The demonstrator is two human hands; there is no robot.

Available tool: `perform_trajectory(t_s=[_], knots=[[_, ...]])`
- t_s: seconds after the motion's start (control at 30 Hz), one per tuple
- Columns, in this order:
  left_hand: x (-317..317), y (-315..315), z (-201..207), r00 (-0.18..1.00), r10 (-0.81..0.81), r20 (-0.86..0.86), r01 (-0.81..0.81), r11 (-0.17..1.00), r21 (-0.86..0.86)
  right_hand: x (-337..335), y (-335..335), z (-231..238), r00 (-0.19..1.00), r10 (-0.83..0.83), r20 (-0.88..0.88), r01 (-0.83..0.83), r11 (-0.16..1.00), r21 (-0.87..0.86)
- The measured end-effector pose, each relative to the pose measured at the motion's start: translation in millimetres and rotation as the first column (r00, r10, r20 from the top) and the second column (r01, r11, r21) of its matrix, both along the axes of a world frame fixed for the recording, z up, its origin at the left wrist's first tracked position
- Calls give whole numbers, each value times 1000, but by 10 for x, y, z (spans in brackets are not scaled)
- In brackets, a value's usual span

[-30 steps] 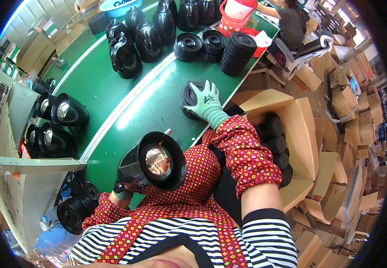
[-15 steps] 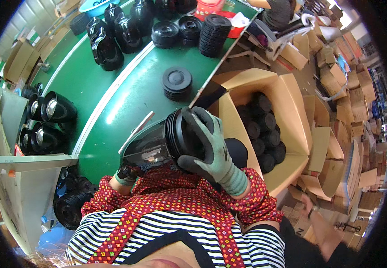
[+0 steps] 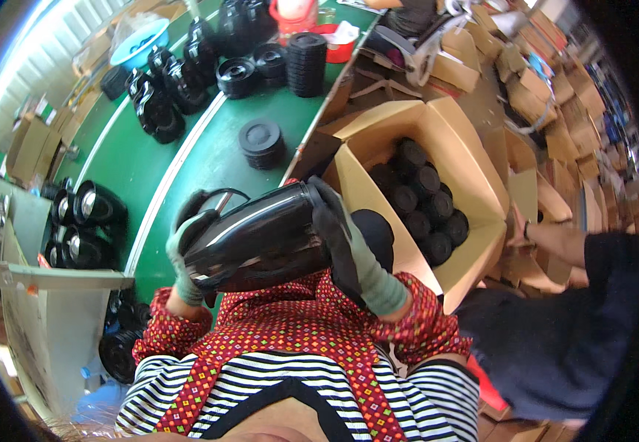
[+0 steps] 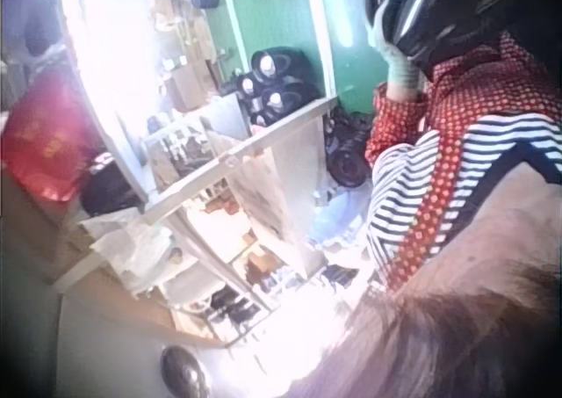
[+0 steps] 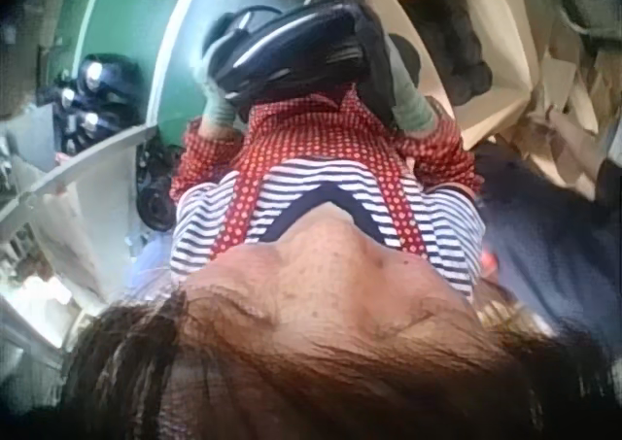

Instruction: The person repeatedly picks up black kettle bodies and lids from a green workbench, inserts a metal rod into the kettle, and secures the lid. The person handles each kettle one at a time and places the assembled units back on the bench.

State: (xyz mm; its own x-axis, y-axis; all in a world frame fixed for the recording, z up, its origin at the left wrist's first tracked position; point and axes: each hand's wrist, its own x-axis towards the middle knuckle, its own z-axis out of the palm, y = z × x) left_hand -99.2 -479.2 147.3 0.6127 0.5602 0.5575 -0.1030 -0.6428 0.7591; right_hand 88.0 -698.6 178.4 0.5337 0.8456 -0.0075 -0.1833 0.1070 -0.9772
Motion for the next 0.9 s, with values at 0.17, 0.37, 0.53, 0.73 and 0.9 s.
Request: perform_trajectory(t_s=[0.17, 0.37, 0.53, 0.73, 0.9], knots=[[-67, 99, 296, 979, -201, 23, 190, 951, 246, 332, -178, 152, 873, 202, -444, -290, 947, -140], [7, 186, -204, 789, -609, -77, 552, 759, -346, 327, -211, 310, 539, -169, 825, -27, 976, 218], [47, -142, 402, 931, -362, 32, 363, 931, -32, -64, -129, 123, 987, 122, -107, -59, 885, 463], [102, -326, 670, 958, -286, -4, 272, 907, 321, 351, -151, -733, 960, 157, -231, -99, 964, 246], [-80, -45, 291, 900, -433, -53, 382, 840, -384, 1, -398, 199, 673, -364, 644, -90, 824, 560]])
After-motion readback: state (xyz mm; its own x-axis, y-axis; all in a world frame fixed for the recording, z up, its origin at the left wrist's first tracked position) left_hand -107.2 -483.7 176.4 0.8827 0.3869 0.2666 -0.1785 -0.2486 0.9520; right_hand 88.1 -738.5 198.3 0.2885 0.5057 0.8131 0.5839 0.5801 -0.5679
